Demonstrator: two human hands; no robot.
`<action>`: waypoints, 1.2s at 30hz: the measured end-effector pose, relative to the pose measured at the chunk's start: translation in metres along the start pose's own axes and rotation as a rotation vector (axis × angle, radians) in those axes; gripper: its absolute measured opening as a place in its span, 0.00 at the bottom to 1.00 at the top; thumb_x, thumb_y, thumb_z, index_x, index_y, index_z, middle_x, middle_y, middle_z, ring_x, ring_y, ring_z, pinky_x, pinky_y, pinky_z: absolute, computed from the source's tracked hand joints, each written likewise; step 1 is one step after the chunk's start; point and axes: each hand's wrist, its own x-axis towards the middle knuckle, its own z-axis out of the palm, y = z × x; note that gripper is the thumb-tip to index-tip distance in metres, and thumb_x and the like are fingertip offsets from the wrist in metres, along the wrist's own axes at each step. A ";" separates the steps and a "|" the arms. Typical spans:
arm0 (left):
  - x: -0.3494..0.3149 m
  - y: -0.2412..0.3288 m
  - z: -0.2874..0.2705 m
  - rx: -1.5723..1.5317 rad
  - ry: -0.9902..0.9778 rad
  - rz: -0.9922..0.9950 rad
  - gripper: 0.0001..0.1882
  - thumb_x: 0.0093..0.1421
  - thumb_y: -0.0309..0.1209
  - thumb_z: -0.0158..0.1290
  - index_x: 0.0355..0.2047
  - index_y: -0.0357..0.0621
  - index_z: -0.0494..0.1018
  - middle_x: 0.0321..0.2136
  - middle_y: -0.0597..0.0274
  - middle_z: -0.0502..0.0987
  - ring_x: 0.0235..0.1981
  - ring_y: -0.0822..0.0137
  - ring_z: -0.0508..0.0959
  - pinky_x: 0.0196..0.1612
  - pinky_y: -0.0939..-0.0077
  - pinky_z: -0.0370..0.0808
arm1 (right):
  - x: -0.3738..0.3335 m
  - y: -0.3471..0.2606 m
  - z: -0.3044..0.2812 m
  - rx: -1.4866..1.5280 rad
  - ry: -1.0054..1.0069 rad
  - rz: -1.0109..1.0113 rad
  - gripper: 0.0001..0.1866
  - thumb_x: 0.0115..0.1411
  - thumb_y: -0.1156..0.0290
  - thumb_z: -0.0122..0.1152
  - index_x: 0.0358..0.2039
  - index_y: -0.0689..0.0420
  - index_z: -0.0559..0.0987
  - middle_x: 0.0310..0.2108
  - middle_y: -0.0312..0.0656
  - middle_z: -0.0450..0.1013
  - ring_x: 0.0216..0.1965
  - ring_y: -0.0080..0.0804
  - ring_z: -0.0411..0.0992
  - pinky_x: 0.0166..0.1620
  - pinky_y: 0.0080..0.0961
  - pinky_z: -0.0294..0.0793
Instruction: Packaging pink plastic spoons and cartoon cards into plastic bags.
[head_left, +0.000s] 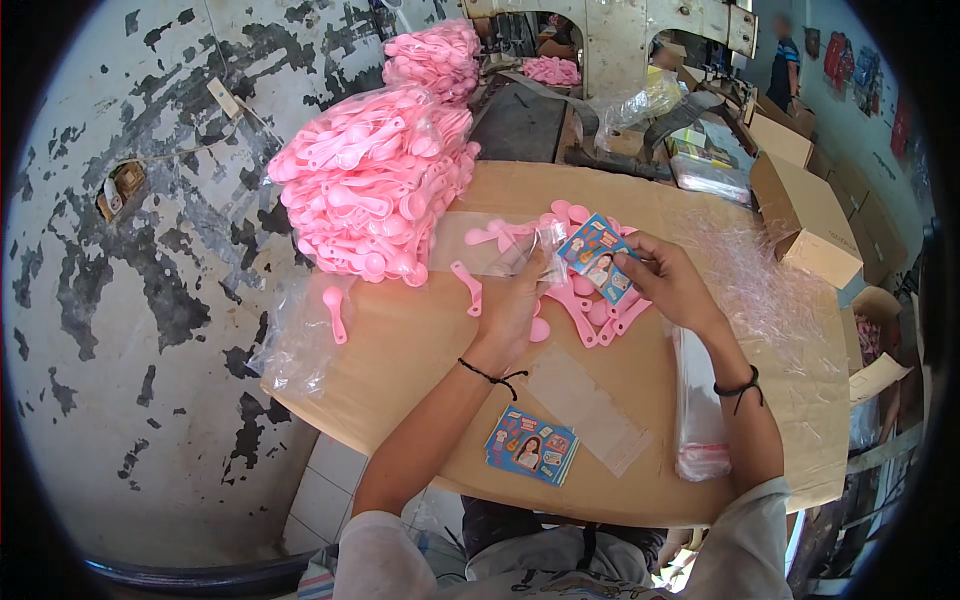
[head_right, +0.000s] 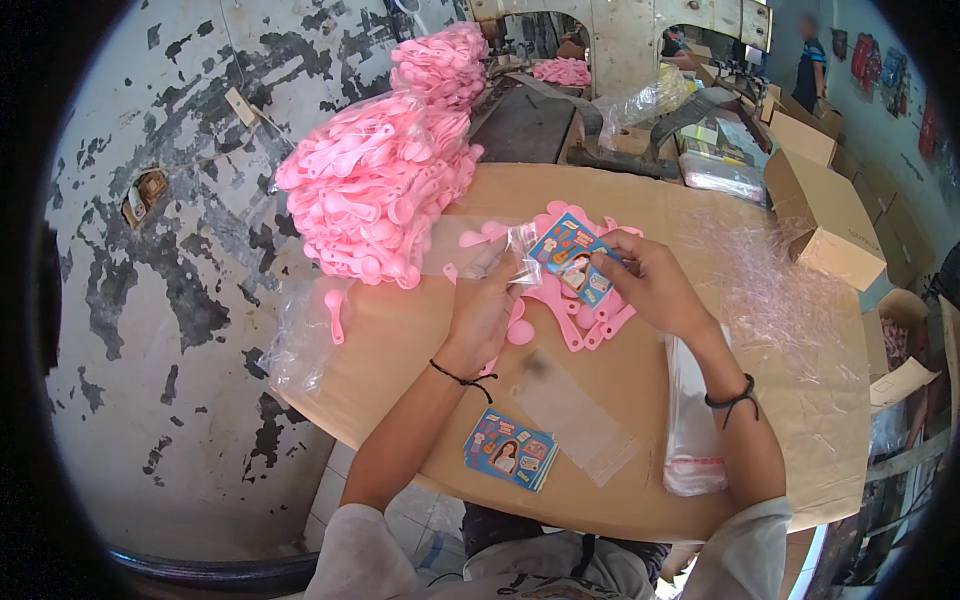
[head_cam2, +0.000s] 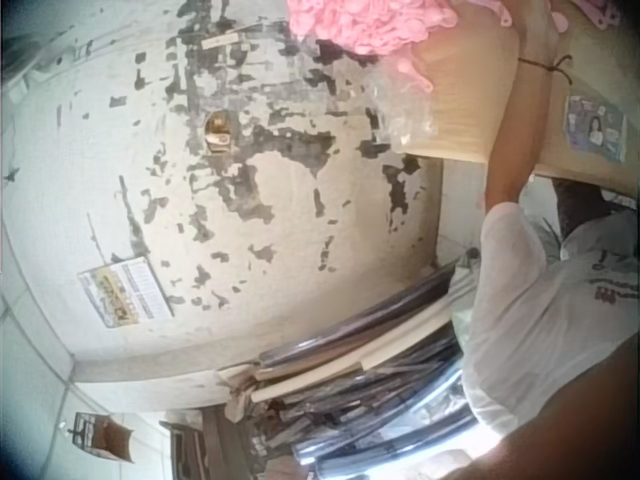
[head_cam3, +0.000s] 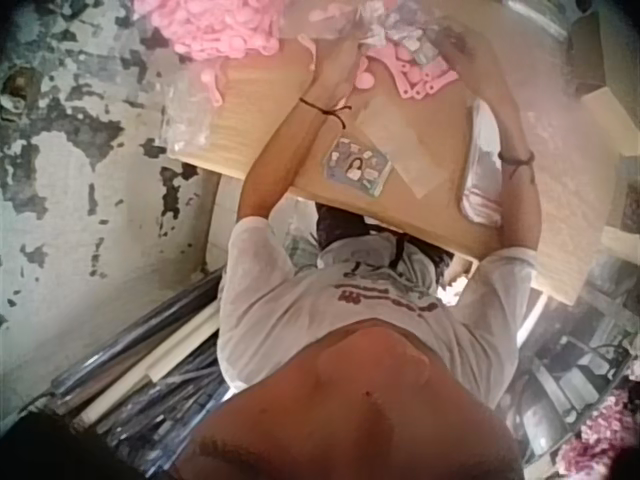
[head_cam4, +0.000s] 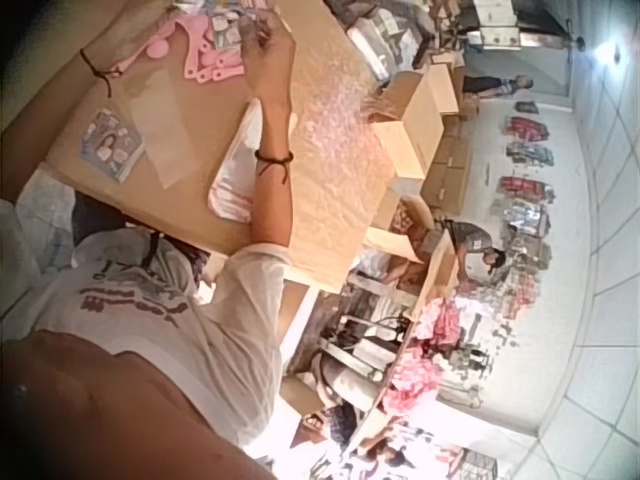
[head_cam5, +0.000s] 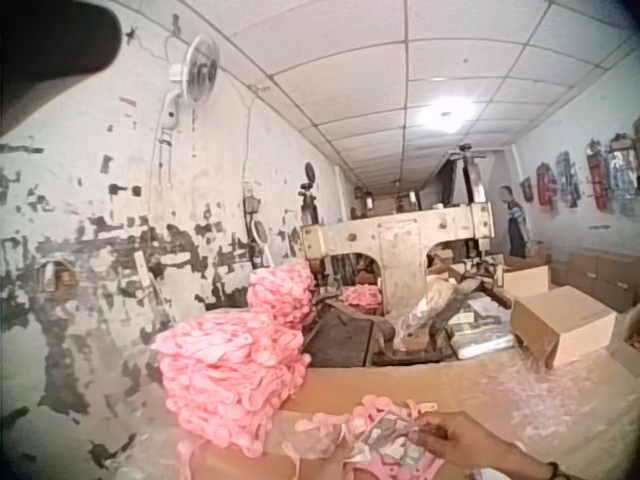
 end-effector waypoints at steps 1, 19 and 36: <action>0.000 -0.002 0.000 -0.032 -0.007 0.022 0.20 0.67 0.33 0.49 0.55 0.33 0.67 0.48 0.59 0.74 0.49 0.70 0.75 0.56 0.74 0.72 | 0.001 0.002 0.004 -0.010 0.023 0.008 0.08 0.67 0.72 0.52 0.43 0.60 0.75 0.26 0.25 0.69 0.22 0.08 0.58 0.24 0.11 0.57; -0.004 -0.002 0.002 -0.120 0.144 0.146 0.14 0.61 0.33 0.58 0.42 0.36 0.74 0.39 0.62 0.78 0.38 0.75 0.78 0.45 0.80 0.77 | -0.001 0.003 0.000 0.047 0.051 -0.074 0.10 0.67 0.71 0.53 0.45 0.61 0.75 0.27 0.26 0.71 0.21 0.08 0.58 0.23 0.11 0.57; -0.005 -0.014 0.005 0.025 -0.021 -0.005 0.14 0.63 0.37 0.57 0.42 0.38 0.75 0.38 0.66 0.79 0.37 0.78 0.77 0.43 0.78 0.75 | -0.010 -0.014 0.012 -0.149 -0.023 -0.025 0.09 0.63 0.71 0.59 0.40 0.63 0.79 0.22 0.30 0.71 0.21 0.12 0.63 0.24 0.16 0.63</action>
